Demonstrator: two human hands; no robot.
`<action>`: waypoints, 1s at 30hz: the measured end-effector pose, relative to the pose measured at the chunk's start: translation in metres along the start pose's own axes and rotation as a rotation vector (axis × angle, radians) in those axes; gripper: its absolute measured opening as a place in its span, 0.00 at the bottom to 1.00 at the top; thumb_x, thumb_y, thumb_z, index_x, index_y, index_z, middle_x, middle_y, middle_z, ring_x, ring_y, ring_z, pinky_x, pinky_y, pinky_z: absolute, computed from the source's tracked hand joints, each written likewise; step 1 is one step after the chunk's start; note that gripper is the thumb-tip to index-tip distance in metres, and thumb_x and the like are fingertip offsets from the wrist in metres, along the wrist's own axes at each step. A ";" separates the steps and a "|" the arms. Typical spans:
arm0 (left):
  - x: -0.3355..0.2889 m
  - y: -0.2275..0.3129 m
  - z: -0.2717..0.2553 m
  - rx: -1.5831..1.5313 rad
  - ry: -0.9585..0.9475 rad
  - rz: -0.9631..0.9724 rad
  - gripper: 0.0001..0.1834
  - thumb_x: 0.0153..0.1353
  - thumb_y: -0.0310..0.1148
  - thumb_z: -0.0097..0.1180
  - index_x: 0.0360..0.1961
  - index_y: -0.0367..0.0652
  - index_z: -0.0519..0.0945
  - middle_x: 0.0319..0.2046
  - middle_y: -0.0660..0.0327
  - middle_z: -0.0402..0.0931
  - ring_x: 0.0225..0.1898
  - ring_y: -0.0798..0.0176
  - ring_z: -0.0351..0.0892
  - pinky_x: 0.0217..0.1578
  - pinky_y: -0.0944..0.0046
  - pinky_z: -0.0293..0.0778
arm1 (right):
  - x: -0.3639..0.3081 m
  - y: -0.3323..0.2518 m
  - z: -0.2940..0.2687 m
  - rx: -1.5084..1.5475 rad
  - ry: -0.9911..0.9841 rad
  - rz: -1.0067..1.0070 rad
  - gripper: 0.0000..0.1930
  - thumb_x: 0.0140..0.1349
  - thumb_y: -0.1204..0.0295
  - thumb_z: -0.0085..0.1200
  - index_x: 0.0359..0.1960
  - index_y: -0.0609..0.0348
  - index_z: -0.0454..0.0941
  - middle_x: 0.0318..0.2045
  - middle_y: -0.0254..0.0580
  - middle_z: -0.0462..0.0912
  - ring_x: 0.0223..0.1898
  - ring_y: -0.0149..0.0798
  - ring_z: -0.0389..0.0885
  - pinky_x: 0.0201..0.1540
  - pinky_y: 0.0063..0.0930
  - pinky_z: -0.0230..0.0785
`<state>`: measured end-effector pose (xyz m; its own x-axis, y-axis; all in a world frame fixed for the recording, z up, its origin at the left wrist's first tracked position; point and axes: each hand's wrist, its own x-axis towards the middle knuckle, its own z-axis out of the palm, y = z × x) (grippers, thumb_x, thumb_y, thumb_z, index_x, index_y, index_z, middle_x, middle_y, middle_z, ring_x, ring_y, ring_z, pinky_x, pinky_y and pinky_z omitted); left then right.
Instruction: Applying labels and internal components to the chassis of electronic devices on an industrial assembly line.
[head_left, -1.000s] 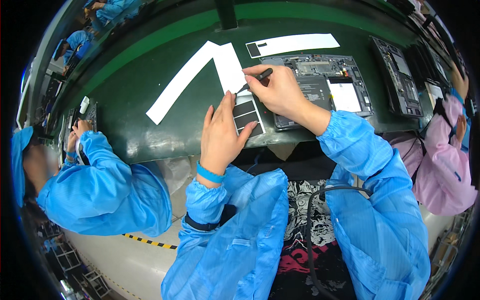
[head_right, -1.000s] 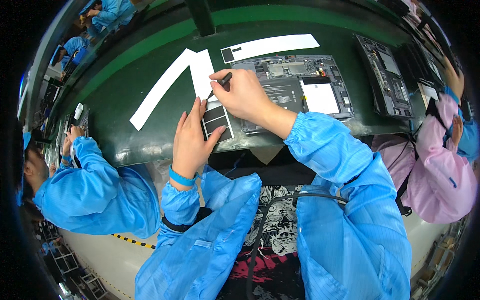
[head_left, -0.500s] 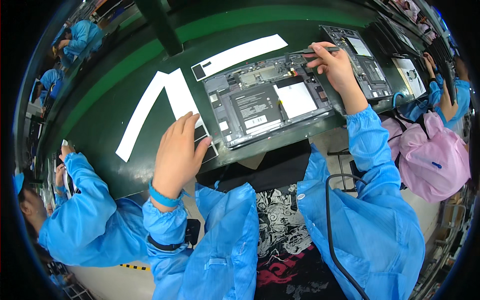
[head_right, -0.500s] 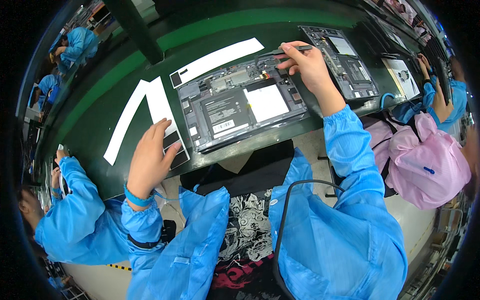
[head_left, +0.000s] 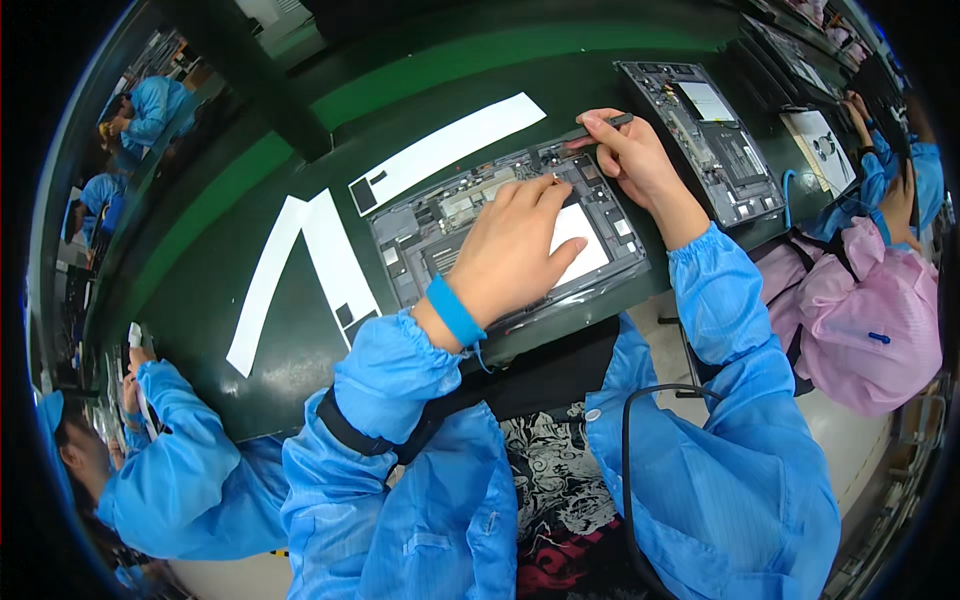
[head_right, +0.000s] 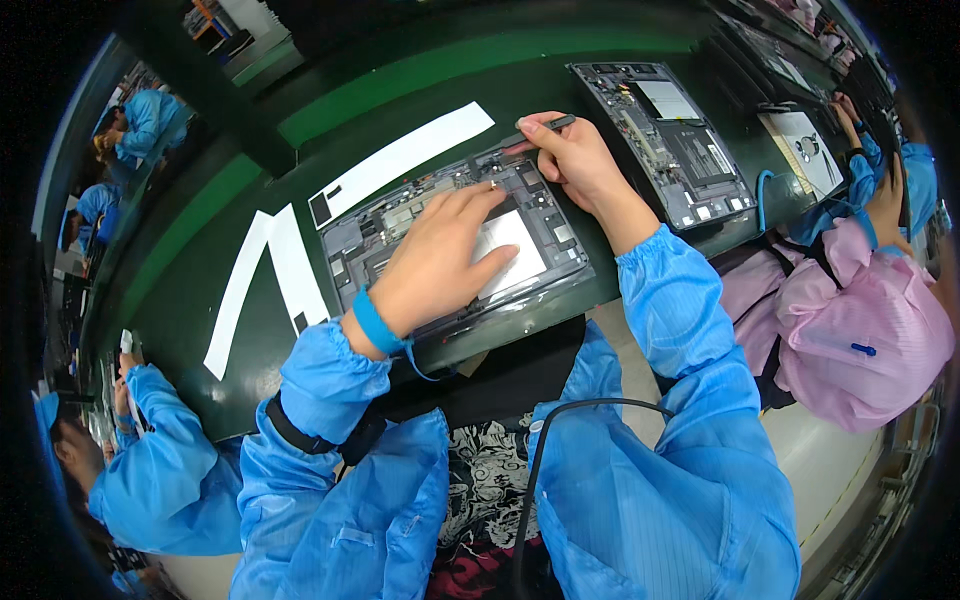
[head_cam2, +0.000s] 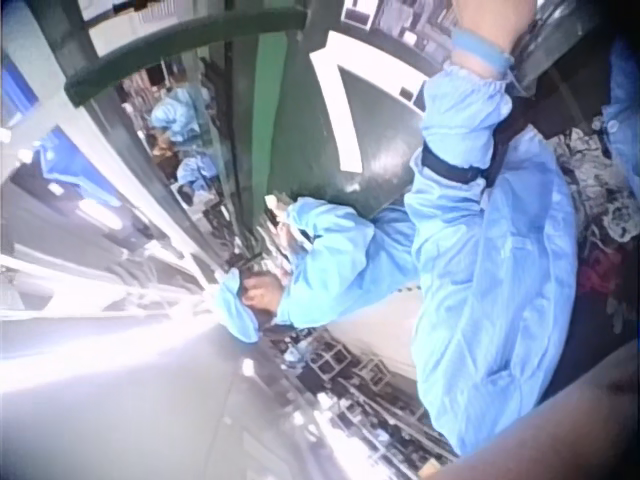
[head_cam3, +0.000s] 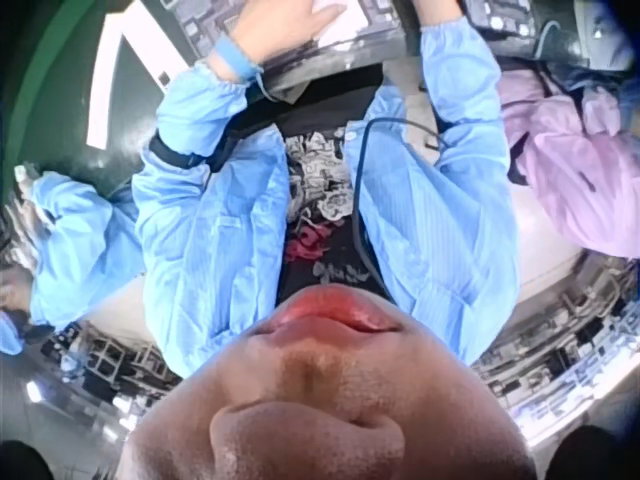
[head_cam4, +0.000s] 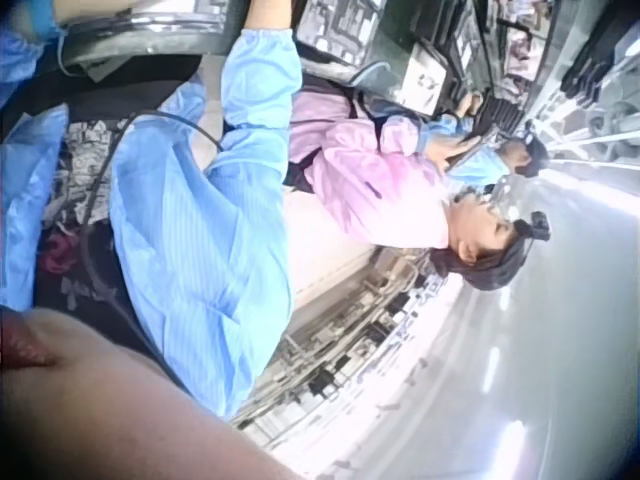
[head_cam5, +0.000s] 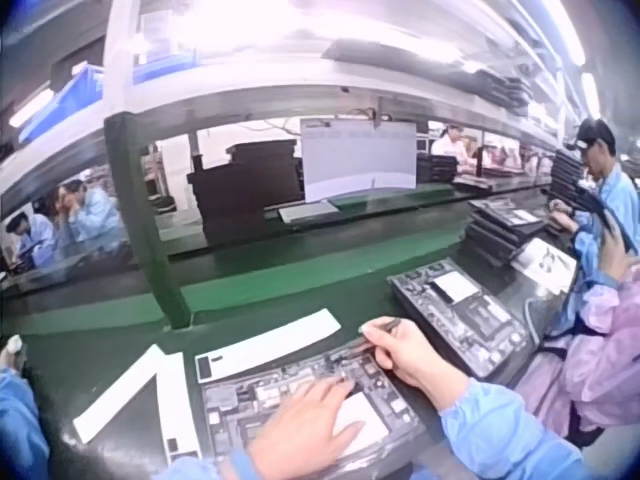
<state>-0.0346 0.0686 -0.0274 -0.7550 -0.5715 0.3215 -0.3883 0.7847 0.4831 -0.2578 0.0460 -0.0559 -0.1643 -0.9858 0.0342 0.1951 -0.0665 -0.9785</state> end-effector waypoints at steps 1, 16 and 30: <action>-0.001 0.001 0.001 0.051 0.008 0.017 0.26 0.57 0.39 0.59 0.54 0.36 0.74 0.56 0.46 0.69 0.57 0.44 0.68 0.56 0.50 0.66 | -0.001 -0.002 0.000 0.005 0.007 0.003 0.15 0.66 0.67 0.54 0.45 0.68 0.73 0.31 0.55 0.84 0.13 0.19 0.59 0.16 0.14 0.50; -0.008 0.005 0.002 -0.011 -0.046 0.034 0.25 0.55 0.38 0.62 0.53 0.38 0.75 0.62 0.39 0.61 0.61 0.38 0.63 0.61 0.48 0.61 | -0.004 -0.008 -0.003 -0.034 -0.049 0.140 0.12 0.67 0.67 0.54 0.39 0.67 0.76 0.13 0.40 0.74 0.18 0.24 0.71 0.20 0.17 0.55; -0.008 0.006 0.001 -0.037 -0.066 0.060 0.26 0.53 0.38 0.64 0.52 0.36 0.76 0.62 0.38 0.60 0.63 0.40 0.60 0.61 0.48 0.59 | -0.003 -0.004 -0.005 0.004 -0.047 0.100 0.12 0.66 0.68 0.55 0.40 0.66 0.73 0.18 0.46 0.80 0.13 0.21 0.66 0.18 0.14 0.51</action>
<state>-0.0314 0.0785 -0.0281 -0.8097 -0.5062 0.2970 -0.3230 0.8069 0.4946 -0.2628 0.0496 -0.0534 -0.0986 -0.9937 -0.0539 0.2123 0.0320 -0.9767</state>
